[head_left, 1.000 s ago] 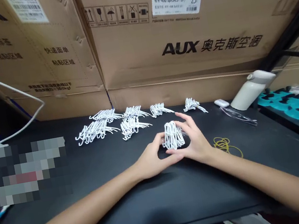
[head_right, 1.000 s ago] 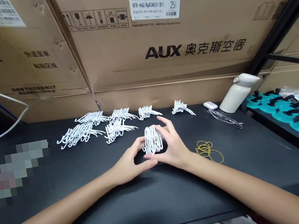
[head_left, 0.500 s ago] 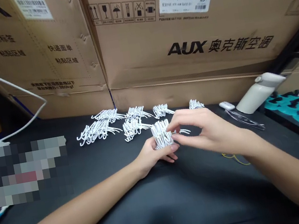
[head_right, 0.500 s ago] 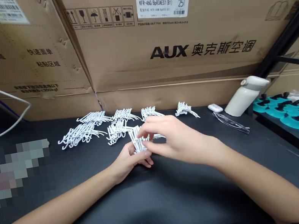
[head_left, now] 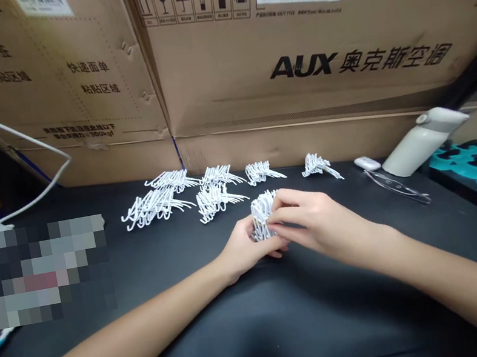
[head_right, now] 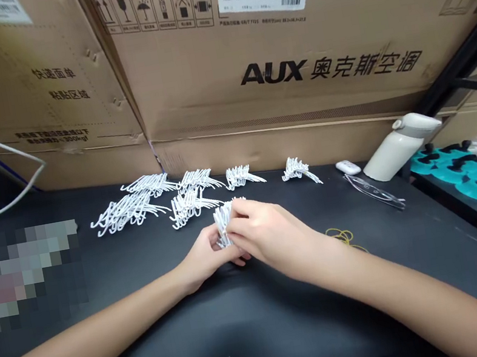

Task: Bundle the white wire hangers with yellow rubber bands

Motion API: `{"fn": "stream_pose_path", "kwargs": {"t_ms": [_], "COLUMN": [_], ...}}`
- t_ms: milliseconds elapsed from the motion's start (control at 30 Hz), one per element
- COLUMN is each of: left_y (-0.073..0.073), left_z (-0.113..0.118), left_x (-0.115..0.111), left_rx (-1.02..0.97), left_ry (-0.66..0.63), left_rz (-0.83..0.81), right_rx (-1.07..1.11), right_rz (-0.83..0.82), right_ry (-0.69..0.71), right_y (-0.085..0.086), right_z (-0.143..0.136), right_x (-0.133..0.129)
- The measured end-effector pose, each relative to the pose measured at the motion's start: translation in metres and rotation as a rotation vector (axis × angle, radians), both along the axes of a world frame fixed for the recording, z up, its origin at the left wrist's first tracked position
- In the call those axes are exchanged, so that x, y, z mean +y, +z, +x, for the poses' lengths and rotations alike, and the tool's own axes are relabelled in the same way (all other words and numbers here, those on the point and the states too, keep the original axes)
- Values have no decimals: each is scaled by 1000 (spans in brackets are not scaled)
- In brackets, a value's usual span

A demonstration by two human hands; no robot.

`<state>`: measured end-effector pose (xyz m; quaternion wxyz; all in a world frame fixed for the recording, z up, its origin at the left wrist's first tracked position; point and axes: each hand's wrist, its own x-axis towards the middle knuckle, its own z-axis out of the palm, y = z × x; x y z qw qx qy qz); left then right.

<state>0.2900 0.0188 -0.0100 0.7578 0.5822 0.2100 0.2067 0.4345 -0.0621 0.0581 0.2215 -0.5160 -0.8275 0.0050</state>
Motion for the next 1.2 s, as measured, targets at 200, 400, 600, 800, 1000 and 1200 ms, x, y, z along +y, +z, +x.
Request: {"fn": "stream_pose_path", "kwargs": {"t_ms": [200,400,600,800,1000,1200], "left_y": [-2,1,5,7,9,8], "left_z": [1,2,1,3,3,0], "left_x": [0,0,1,-1,-6,-6], "left_rx": [8,-28,24,65,174,173], "left_ry": [55,109,55,2,-43,-28], "left_rz": [47,45,-5,88,204,230], "right_rx": [11,-48,157,277,395,801], "right_rz": [3,-73,-212,-304,-531,-661], "right_ry": [-67,-111,8,-10,-31,-106], "right_y": [-9,-9,5,15,27,16], "right_z": [-2,-1,-2,-1,5,24], "right_x": [1,4,-3,-7,-10,14]}}
